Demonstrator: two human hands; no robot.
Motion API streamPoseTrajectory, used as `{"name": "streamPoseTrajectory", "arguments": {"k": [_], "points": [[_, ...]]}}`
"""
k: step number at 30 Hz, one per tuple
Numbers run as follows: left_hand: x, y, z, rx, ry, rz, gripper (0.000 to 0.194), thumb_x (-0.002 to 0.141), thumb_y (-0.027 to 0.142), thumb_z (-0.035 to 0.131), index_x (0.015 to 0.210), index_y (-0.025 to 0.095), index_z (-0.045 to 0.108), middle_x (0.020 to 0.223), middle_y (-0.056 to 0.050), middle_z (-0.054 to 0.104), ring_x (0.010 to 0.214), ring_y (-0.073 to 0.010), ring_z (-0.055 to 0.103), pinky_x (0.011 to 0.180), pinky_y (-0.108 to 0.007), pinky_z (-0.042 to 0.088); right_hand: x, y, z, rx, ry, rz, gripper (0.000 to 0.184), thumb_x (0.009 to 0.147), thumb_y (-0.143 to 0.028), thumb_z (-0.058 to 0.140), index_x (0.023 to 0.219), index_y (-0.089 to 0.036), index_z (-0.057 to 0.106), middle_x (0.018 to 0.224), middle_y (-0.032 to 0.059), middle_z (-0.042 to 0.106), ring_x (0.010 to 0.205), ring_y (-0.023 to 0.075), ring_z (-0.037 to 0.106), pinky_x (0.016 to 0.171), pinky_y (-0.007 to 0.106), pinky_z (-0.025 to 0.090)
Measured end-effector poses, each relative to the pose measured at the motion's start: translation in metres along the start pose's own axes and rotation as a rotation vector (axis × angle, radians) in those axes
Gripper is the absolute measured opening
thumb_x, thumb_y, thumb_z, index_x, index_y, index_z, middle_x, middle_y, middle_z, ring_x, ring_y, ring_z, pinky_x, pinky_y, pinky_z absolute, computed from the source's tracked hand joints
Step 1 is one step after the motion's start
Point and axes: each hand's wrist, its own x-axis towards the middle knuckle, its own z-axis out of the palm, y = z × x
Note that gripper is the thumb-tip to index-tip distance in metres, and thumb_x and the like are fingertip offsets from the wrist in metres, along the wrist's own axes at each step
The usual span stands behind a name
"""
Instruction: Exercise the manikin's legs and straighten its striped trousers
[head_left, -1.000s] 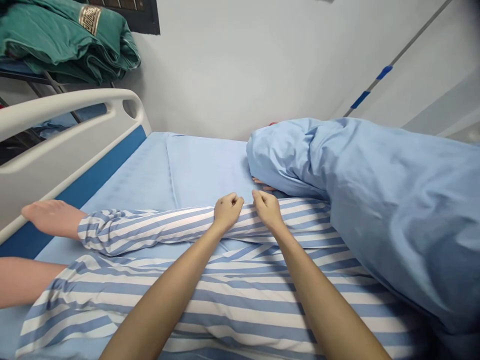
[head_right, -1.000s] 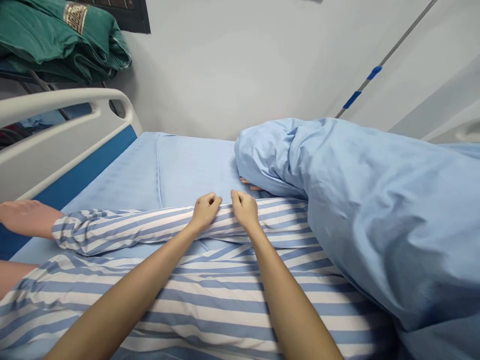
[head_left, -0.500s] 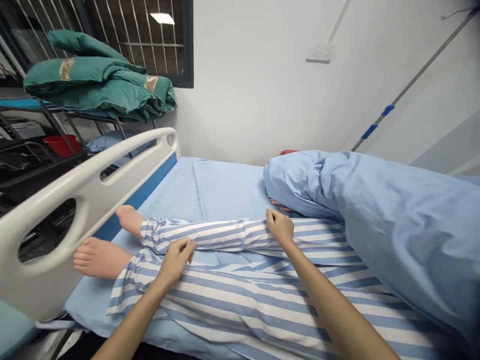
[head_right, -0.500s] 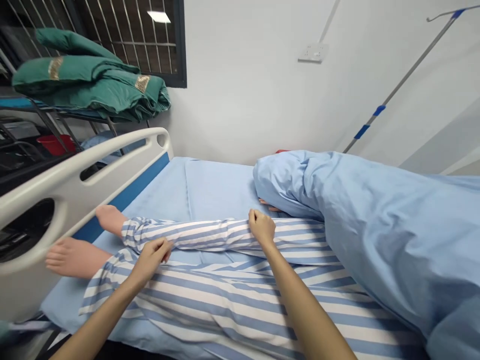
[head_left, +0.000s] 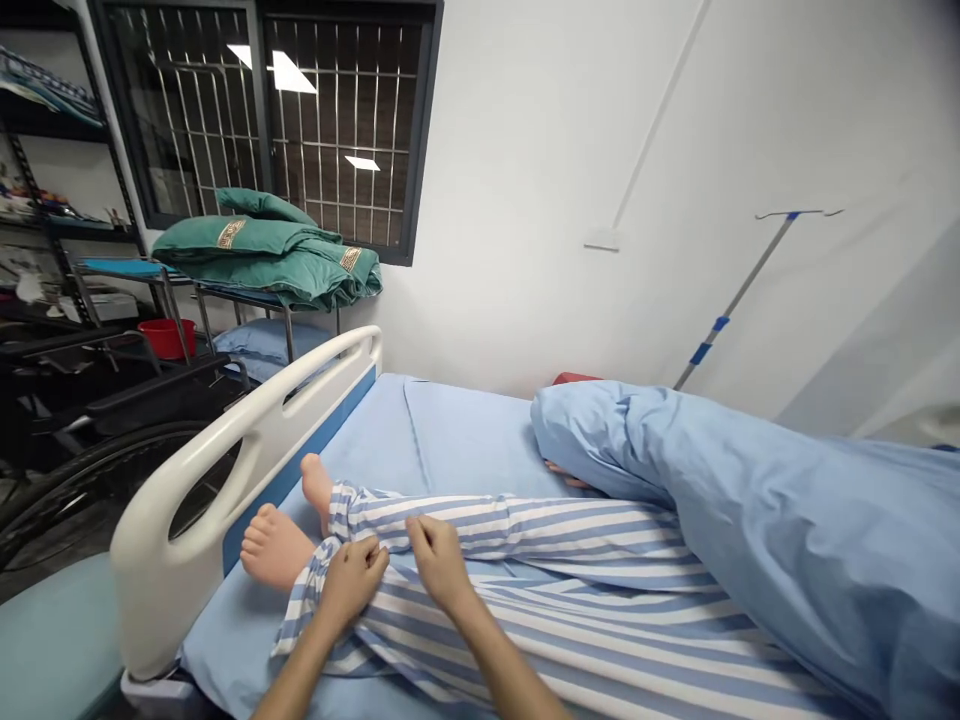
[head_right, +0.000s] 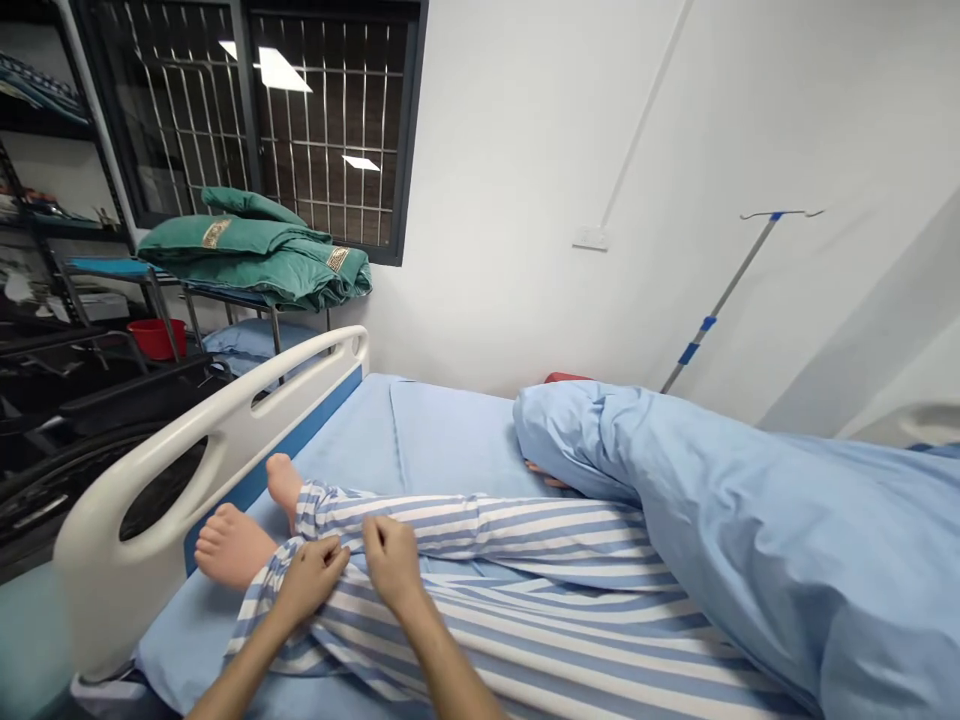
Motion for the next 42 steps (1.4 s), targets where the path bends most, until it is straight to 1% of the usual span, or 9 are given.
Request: {"name": "streamPoseTrajectory", "arguments": {"k": [3, 6, 12, 18, 23, 29, 33, 39, 42], "points": [[-0.004, -0.006, 0.0, 0.01, 0.024, 0.011, 0.029, 0.081, 0.033, 0.036, 0.054, 0.021, 0.039, 0.051, 0.003, 0.042, 0.054, -0.0131, 0.039, 0.059, -0.026, 0.025, -0.011, -0.018, 0.035, 0.104, 0.042, 0.03, 0.043, 0.089, -0.039, 0.035, 0.051, -0.018, 0.036, 0.049, -0.0027, 0.038, 0.05, 0.0104, 0.034, 0.051, 0.026, 0.019], [-0.004, -0.005, -0.001, -0.116, 0.059, -0.012, 0.028, 0.082, 0.036, 0.037, 0.06, 0.021, 0.046, 0.058, 0.001, 0.052, 0.06, -0.0152, 0.047, 0.063, -0.027, 0.031, -0.02, -0.006, 0.056, 0.068, 0.073, 0.095, 0.042, 0.088, -0.038, 0.036, 0.052, -0.018, 0.044, 0.05, 0.0, 0.046, 0.05, 0.012, 0.039, 0.052, 0.027, 0.019], [-0.001, 0.027, 0.008, -0.605, 0.266, -0.198, 0.038, 0.08, 0.052, 0.037, 0.055, 0.022, 0.037, 0.05, 0.004, 0.04, 0.052, -0.0134, 0.04, 0.053, -0.025, 0.034, -0.02, 0.014, 0.067, 0.16, 0.12, 0.17, 0.044, 0.086, -0.042, 0.034, 0.051, -0.018, 0.044, 0.05, 0.0005, 0.047, 0.052, 0.0128, 0.04, 0.052, 0.026, 0.023], [-0.006, 0.033, 0.015, -0.405, 0.175, -0.093, 0.033, 0.077, 0.047, 0.042, 0.059, 0.021, 0.051, 0.057, -0.001, 0.055, 0.063, -0.0177, 0.051, 0.063, -0.028, 0.038, -0.017, 0.006, 0.043, 0.334, 0.16, 0.234, 0.043, 0.083, -0.047, 0.037, 0.051, -0.019, 0.034, 0.048, -0.0032, 0.033, 0.05, 0.0107, 0.031, 0.05, 0.024, 0.025], [-0.006, 0.048, 0.01, -0.517, 0.196, -0.126, 0.039, 0.078, 0.051, 0.04, 0.054, 0.021, 0.041, 0.049, 0.004, 0.042, 0.053, -0.0134, 0.042, 0.054, -0.025, 0.035, -0.035, 0.005, 0.026, 0.253, 0.174, 0.132, 0.044, 0.085, -0.044, 0.038, 0.05, -0.018, 0.035, 0.048, -0.0034, 0.034, 0.05, 0.0102, 0.032, 0.05, 0.024, 0.022], [-0.016, 0.08, 0.031, -0.521, 0.217, -0.16, 0.036, 0.078, 0.047, 0.041, 0.054, 0.02, 0.041, 0.05, 0.004, 0.042, 0.054, -0.0129, 0.04, 0.054, -0.024, 0.034, -0.04, -0.001, 0.001, 0.326, 0.236, 0.16, 0.044, 0.085, -0.046, 0.039, 0.051, -0.018, 0.034, 0.049, -0.0039, 0.033, 0.05, 0.0096, 0.032, 0.05, 0.023, 0.025], [-0.022, 0.1, 0.04, -0.537, 0.258, -0.189, 0.038, 0.081, 0.047, 0.036, 0.052, 0.022, 0.032, 0.048, 0.005, 0.033, 0.052, -0.0121, 0.036, 0.053, -0.024, 0.032, -0.05, 0.007, -0.02, 0.298, 0.231, 0.178, 0.044, 0.085, -0.047, 0.039, 0.052, -0.019, 0.034, 0.05, -0.0034, 0.033, 0.05, 0.0101, 0.031, 0.049, 0.024, 0.024], [-0.023, 0.118, 0.054, -0.303, 0.118, -0.138, 0.036, 0.08, 0.041, 0.039, 0.051, 0.021, 0.035, 0.048, 0.004, 0.038, 0.052, -0.0132, 0.039, 0.054, -0.025, 0.028, -0.061, 0.026, -0.052, 0.398, 0.322, 0.221, 0.046, 0.086, -0.052, 0.036, 0.054, -0.02, 0.032, 0.05, -0.0042, 0.031, 0.049, 0.0097, 0.029, 0.049, 0.024, 0.026], [-0.021, 0.127, 0.065, -0.399, 0.138, -0.084, 0.037, 0.081, 0.042, 0.037, 0.052, 0.021, 0.029, 0.048, 0.005, 0.034, 0.052, -0.0121, 0.037, 0.055, -0.024, 0.029, -0.07, 0.037, -0.066, 0.283, 0.334, 0.214, 0.046, 0.086, -0.051, 0.037, 0.053, -0.019, 0.034, 0.05, -0.0032, 0.034, 0.051, 0.0105, 0.032, 0.05, 0.024, 0.026]]}}
